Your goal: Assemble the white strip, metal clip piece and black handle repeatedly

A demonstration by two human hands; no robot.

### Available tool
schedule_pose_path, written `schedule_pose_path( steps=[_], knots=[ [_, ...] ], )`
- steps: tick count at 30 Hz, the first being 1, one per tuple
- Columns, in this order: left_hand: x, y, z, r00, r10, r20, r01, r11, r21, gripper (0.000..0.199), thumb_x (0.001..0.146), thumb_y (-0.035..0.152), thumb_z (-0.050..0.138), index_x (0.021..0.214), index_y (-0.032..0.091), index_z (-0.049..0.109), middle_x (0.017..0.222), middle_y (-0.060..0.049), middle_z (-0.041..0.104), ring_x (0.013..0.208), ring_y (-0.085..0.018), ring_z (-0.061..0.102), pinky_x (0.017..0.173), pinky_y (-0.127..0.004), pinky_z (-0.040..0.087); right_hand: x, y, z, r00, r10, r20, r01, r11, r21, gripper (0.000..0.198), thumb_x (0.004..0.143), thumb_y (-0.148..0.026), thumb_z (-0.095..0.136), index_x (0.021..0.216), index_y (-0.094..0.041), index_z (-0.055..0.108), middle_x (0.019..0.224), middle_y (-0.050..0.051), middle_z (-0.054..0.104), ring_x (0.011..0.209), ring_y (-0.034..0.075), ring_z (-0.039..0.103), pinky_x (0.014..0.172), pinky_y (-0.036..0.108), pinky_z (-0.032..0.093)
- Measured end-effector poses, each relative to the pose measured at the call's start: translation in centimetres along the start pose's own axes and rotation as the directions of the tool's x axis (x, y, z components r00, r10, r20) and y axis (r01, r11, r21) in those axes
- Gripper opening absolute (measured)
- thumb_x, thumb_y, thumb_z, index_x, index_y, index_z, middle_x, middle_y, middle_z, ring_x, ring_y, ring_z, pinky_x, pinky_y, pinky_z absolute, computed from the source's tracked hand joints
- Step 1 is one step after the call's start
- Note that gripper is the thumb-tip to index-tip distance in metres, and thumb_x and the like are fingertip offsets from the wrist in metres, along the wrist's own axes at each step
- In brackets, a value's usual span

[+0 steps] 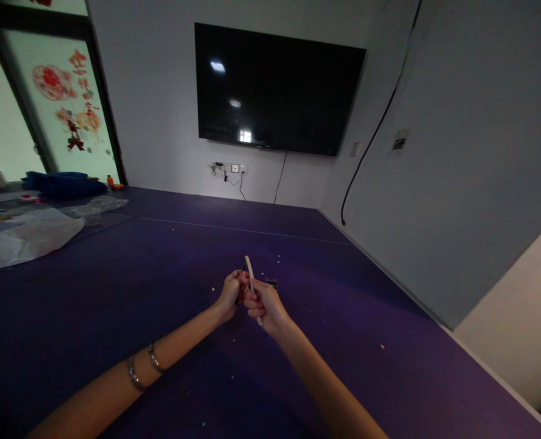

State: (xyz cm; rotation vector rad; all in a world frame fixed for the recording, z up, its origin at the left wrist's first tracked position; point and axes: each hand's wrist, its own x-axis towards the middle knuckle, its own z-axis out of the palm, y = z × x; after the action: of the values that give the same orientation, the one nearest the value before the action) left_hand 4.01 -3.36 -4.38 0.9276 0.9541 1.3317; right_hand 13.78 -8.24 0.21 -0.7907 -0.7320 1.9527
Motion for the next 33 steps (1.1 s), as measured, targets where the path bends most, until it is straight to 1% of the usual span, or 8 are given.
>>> schedule_pose_path(
  steps=[5, 9, 12, 17, 19, 24, 28, 33],
  knots=[
    [0.0, -0.3, 0.0, 0.998, 0.060, 0.026, -0.060, 0.998, -0.006, 0.017, 0.073, 0.033, 0.050, 0.070, 0.018, 0.044, 0.044, 0.010, 0.037, 0.029, -0.003, 0.026, 0.031, -0.016, 0.016, -0.1, 0.0, 0.6, 0.994, -0.093, -0.052, 0.093, 0.996, 0.014, 0.013, 0.085, -0.023, 0.040, 0.083, -0.014, 0.050, 0.043, -0.009, 0.032, 0.031, 0.001, 0.015, 0.029, 0.010, 0.006],
    [0.1, -0.7, 0.1, 0.997, 0.058, 0.041, -0.058, 0.998, 0.003, 0.019, 0.071, 0.034, 0.055, 0.071, 0.018, 0.046, 0.047, 0.009, 0.039, 0.032, -0.003, 0.032, 0.032, -0.015, 0.019, 0.1, 0.6, 0.7, 0.990, -0.132, -0.046, 0.132, 0.991, 0.005, 0.009, 0.082, -0.023, 0.045, 0.079, -0.015, 0.047, 0.043, -0.009, 0.033, 0.031, 0.000, 0.016, 0.030, 0.010, 0.006],
    [0.2, -0.9, 0.0, 0.995, 0.091, 0.032, -0.091, 0.996, 0.007, 0.018, 0.071, 0.032, 0.055, 0.070, 0.017, 0.046, 0.048, 0.009, 0.039, 0.033, -0.003, 0.032, 0.034, -0.015, 0.022, -0.1, 1.3, 0.9, 0.984, -0.170, -0.048, 0.170, 0.985, -0.014, 0.011, 0.078, -0.027, 0.050, 0.078, -0.017, 0.046, 0.044, -0.010, 0.034, 0.032, 0.000, 0.017, 0.030, 0.010, 0.006],
    [0.1, -1.0, -0.1, 0.987, 0.115, 0.112, -0.114, 0.993, -0.021, 0.024, 0.070, 0.038, 0.058, 0.075, 0.017, 0.047, 0.049, 0.009, 0.039, 0.033, -0.003, 0.031, 0.032, -0.015, 0.018, -0.4, 1.1, 1.3, 0.969, -0.231, -0.089, 0.229, 0.973, -0.039, 0.015, 0.073, -0.027, 0.055, 0.075, -0.017, 0.044, 0.043, -0.010, 0.034, 0.031, 0.000, 0.016, 0.031, 0.011, 0.006],
    [0.0, -0.9, -0.1, 0.983, 0.132, 0.130, -0.129, 0.991, -0.030, 0.025, 0.068, 0.039, 0.060, 0.073, 0.017, 0.048, 0.049, 0.008, 0.039, 0.034, -0.003, 0.032, 0.033, -0.015, 0.020, -0.3, 1.3, 1.3, 0.965, -0.247, -0.088, 0.244, 0.969, -0.048, 0.017, 0.071, -0.028, 0.057, 0.074, -0.018, 0.044, 0.043, -0.011, 0.034, 0.032, 0.000, 0.017, 0.031, 0.011, 0.006],
    [0.1, -1.0, -0.1, 0.987, 0.148, 0.067, -0.148, 0.989, -0.007, 0.021, 0.067, 0.035, 0.059, 0.070, 0.017, 0.048, 0.049, 0.008, 0.039, 0.036, -0.004, 0.033, 0.035, -0.016, 0.023, -0.6, 2.2, 1.6, 0.961, -0.262, -0.089, 0.257, 0.965, -0.058, 0.023, 0.070, -0.034, 0.060, 0.076, -0.019, 0.044, 0.044, -0.011, 0.034, 0.032, 0.000, 0.018, 0.031, 0.011, 0.007],
    [-0.1, -1.1, -0.1, 0.985, 0.142, 0.098, -0.144, 0.990, 0.007, 0.019, 0.068, 0.034, 0.058, 0.076, 0.018, 0.051, 0.050, 0.008, 0.041, 0.037, -0.004, 0.033, 0.036, -0.016, 0.022, -0.6, 1.9, 1.9, 0.954, -0.283, -0.103, 0.278, 0.959, -0.055, 0.021, 0.069, -0.031, 0.060, 0.074, -0.019, 0.043, 0.043, -0.011, 0.033, 0.031, 0.000, 0.017, 0.031, 0.012, 0.006],
    [-0.2, -0.5, 0.0, 0.981, 0.185, 0.051, -0.186, 0.983, 0.011, 0.019, 0.067, 0.033, 0.058, 0.072, 0.016, 0.052, 0.056, 0.005, 0.045, 0.046, -0.006, 0.040, 0.043, -0.016, 0.032, -0.5, 2.5, 1.9, 0.952, -0.290, -0.095, 0.286, 0.957, -0.053, 0.024, 0.068, -0.033, 0.061, 0.073, -0.019, 0.042, 0.044, -0.012, 0.034, 0.032, 0.000, 0.018, 0.031, 0.011, 0.006]
  ],
)
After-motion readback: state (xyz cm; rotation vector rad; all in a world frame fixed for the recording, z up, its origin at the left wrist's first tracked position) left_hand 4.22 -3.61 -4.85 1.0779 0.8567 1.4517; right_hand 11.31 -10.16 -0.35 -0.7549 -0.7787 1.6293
